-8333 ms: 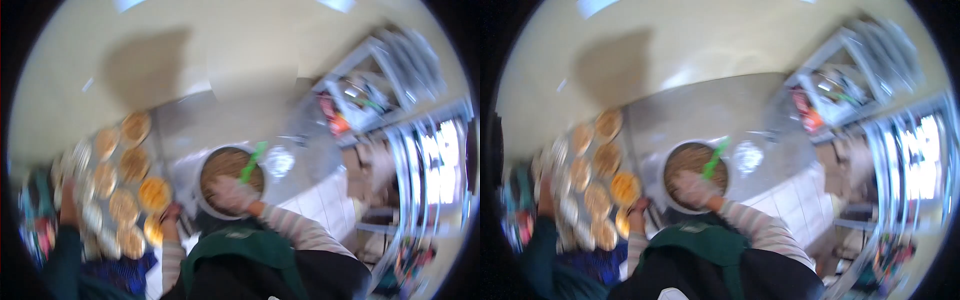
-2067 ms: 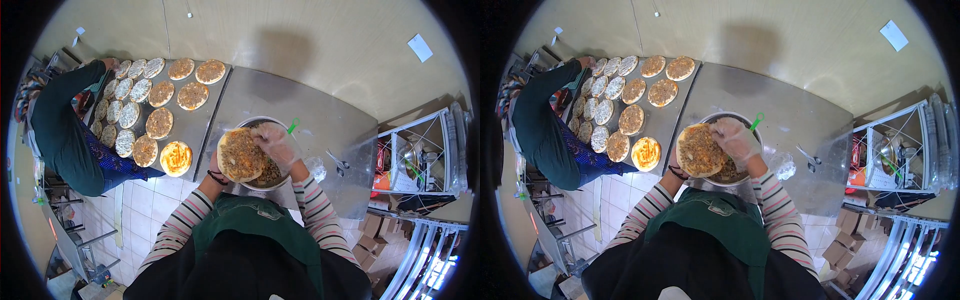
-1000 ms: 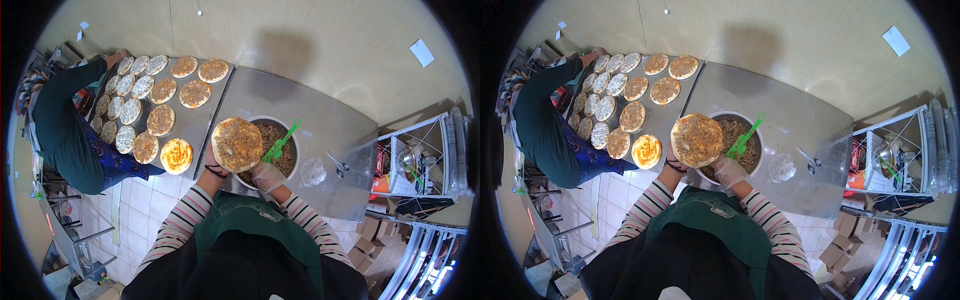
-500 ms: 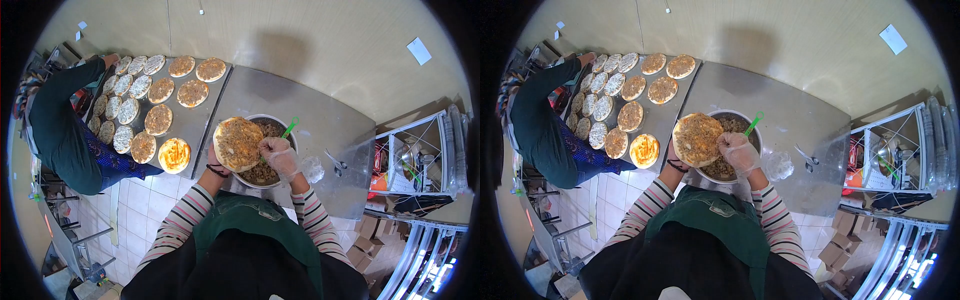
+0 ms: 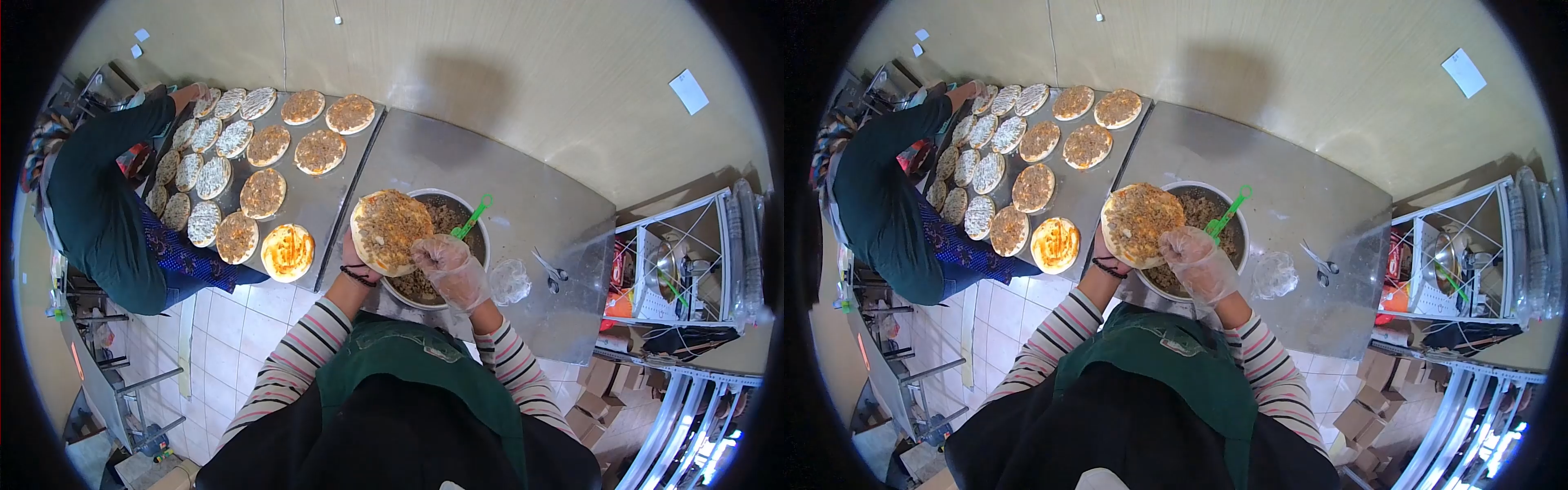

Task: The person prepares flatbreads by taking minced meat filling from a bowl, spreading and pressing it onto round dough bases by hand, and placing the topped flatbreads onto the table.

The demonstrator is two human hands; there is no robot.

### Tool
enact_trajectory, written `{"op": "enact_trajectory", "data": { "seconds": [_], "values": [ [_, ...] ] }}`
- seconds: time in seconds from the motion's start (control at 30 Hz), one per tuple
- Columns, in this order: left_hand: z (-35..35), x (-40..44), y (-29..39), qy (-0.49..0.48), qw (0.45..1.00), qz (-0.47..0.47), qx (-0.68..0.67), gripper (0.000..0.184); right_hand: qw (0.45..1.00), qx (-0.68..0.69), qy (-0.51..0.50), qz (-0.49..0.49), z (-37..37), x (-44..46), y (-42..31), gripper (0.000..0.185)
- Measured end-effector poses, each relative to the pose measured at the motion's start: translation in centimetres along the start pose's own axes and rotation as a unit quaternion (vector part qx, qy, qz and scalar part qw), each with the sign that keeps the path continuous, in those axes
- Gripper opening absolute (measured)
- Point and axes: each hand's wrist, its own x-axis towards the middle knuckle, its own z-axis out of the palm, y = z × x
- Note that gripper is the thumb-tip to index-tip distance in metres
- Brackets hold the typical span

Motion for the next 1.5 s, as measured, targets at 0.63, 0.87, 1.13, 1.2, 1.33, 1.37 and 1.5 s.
{"op": "enact_trajectory", "data": {
  "seconds": [0.63, 0.87, 1.13, 1.2, 1.33, 1.37, 1.5],
  "values": [
    [1.0, 0.4, -0.8, 0.002, 1.000, 0.002, 0.014, 0.053, 0.996, -0.034, 0.015, -0.082, 2.5, 0.6, -0.4, 0.006],
    [3.1, 1.5, -1.4, -0.008, 0.998, 0.058, 0.034, 0.052, 0.998, 0.009, 0.042, -0.046, 0.0, 0.4, -0.8, 0.009],
    [2.3, 3.5, -2.2, -0.028, 0.993, 0.095, 0.057, 0.060, 0.995, -0.036, 0.000, -0.088, 0.1, 0.1, -1.9, 0.013],
    [2.8, 3.6, -2.5, -0.042, 0.991, 0.104, 0.077, 0.061, 0.980, -0.141, -0.045, -0.133, 0.6, 0.4, -2.0, 0.014],
    [3.3, 3.2, -1.6, -0.032, 0.997, 0.049, 0.048, 0.062, 0.973, -0.222, -0.037, -0.049, -1.3, -0.6, -1.1, 0.026],
    [3.2, 3.0, -1.3, -0.051, 0.998, 0.020, 0.030, 0.062, 0.973, -0.221, -0.037, -0.048, -1.5, -0.6, -0.1, 0.026],
    [2.4, 2.1, -0.6, -0.032, 0.998, -0.028, 0.040, 0.056, 0.994, 0.058, 0.075, 0.060, -2.7, 2.0, 3.4, 0.017]
  ]
}}
